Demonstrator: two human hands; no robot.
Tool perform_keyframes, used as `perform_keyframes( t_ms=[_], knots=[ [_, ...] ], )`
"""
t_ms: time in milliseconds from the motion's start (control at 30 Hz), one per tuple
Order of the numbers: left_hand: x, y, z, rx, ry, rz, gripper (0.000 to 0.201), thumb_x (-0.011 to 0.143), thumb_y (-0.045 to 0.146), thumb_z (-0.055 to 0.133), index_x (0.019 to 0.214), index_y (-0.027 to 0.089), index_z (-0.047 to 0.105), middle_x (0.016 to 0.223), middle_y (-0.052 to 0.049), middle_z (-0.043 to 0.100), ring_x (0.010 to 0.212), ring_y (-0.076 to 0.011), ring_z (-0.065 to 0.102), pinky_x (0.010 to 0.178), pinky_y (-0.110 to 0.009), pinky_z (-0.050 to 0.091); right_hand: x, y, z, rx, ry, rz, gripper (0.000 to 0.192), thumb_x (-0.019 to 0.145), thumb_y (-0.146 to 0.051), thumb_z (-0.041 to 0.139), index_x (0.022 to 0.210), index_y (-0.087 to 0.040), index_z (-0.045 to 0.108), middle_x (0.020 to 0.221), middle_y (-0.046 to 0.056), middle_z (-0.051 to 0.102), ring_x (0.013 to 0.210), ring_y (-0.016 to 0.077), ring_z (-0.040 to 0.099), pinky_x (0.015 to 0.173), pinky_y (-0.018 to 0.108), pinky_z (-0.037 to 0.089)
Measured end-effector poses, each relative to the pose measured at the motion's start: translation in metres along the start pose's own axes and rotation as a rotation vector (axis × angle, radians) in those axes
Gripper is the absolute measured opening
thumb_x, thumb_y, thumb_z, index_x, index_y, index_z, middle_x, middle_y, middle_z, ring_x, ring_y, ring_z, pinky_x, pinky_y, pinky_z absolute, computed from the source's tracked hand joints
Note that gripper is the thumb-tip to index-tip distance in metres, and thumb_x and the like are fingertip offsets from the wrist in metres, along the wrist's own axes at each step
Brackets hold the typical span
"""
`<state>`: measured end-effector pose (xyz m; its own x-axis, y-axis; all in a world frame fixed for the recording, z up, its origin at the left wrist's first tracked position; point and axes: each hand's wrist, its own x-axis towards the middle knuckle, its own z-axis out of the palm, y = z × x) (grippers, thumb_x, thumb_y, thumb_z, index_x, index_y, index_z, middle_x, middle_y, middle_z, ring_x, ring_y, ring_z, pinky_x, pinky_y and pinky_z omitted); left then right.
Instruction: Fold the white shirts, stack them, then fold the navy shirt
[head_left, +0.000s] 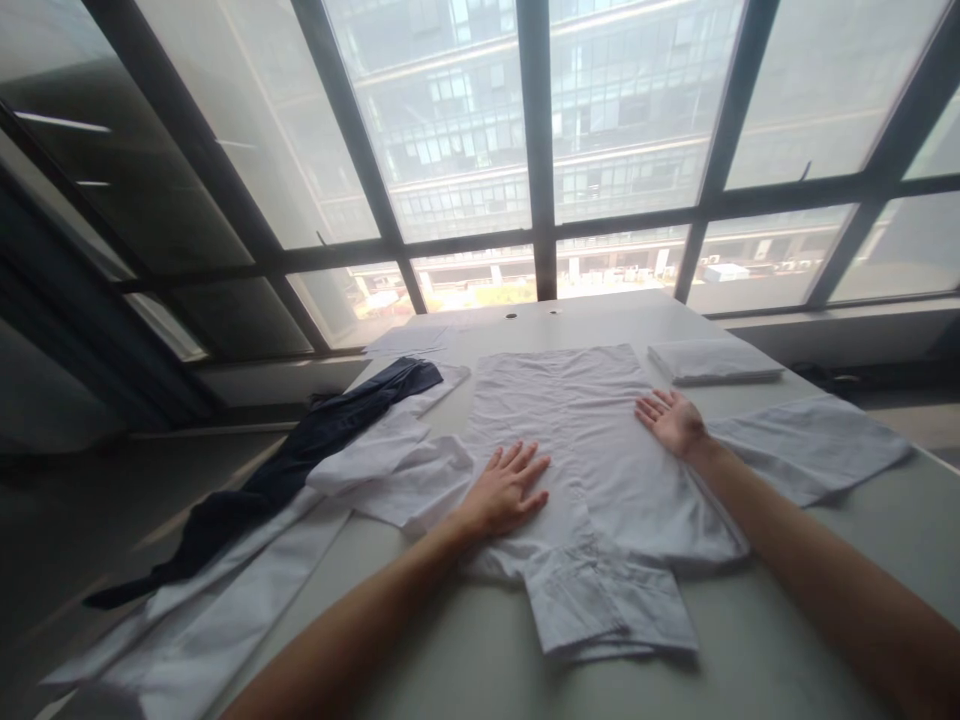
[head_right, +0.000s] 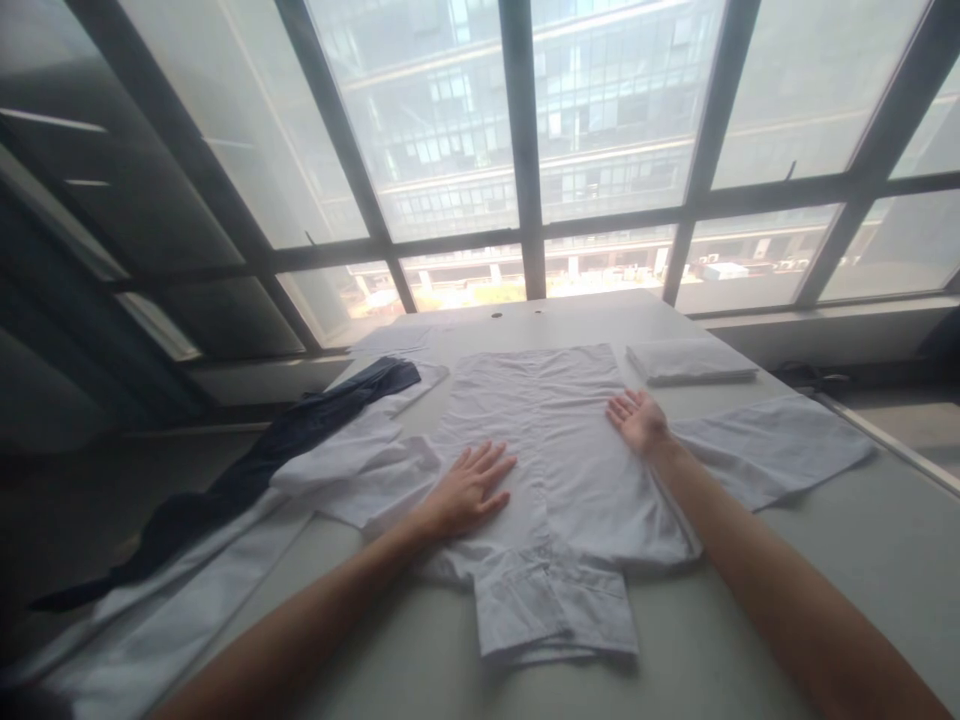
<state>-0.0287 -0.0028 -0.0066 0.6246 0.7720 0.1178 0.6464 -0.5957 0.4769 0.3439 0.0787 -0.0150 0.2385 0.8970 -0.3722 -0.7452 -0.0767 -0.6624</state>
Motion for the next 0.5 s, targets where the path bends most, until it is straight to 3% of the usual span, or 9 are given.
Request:
perform_keyframes(
  t_ms=[100,233,367,500],
  knots=[
    [0.001,0.0,0.0,-0.034,0.009,-0.018,0.058,0.094,0.052,0.06,0.148,0.033,0.053,0.165,-0.002,0.032,0.155,-0.0305,0.019,0.126,-0.051,0.002,0.01,-0.022,-0.021,0.05,0.095,-0.134,0.035,0.101,-0.041,0.034,0.124,-0.029,0.058,0.155,0.009,0.044,0.114,0.015,0.064,0.087,0.038,0.061],
    [0.002,-0.001,0.001,-0.043,0.009,-0.019,0.057,0.094,0.053,0.059,0.148,0.033,0.053,0.165,-0.003,0.033,0.155,-0.0315,0.019,0.125,-0.052,0.002,0.004,-0.031,-0.027,0.041,0.009,-0.19,0.04,0.101,-0.047,0.034,0.115,-0.025,0.064,0.149,0.011,0.05,0.117,0.0169,0.063,0.094,0.04,0.058],
    [0.003,-0.001,0.0,-0.116,0.026,-0.04,0.058,0.092,0.055,0.062,0.145,0.033,0.057,0.164,-0.003,0.035,0.155,-0.0305,0.019,0.126,-0.049,0.001,-0.019,-0.022,-0.002,-0.004,-0.132,-0.15,0.037,0.1,-0.045,0.037,0.117,-0.027,0.065,0.142,0.01,0.058,0.122,0.0192,0.062,0.101,0.044,0.054],
    [0.003,-0.001,0.0,-0.176,0.03,-0.05,0.059,0.09,0.057,0.065,0.143,0.033,0.058,0.163,-0.003,0.037,0.155,-0.0295,0.019,0.126,-0.047,-0.001,-0.053,0.016,0.031,-0.105,-0.313,-0.03,0.032,0.099,-0.042,0.044,0.118,-0.028,0.066,0.138,0.007,0.062,0.131,0.0195,0.056,0.11,0.044,0.048]
  ],
)
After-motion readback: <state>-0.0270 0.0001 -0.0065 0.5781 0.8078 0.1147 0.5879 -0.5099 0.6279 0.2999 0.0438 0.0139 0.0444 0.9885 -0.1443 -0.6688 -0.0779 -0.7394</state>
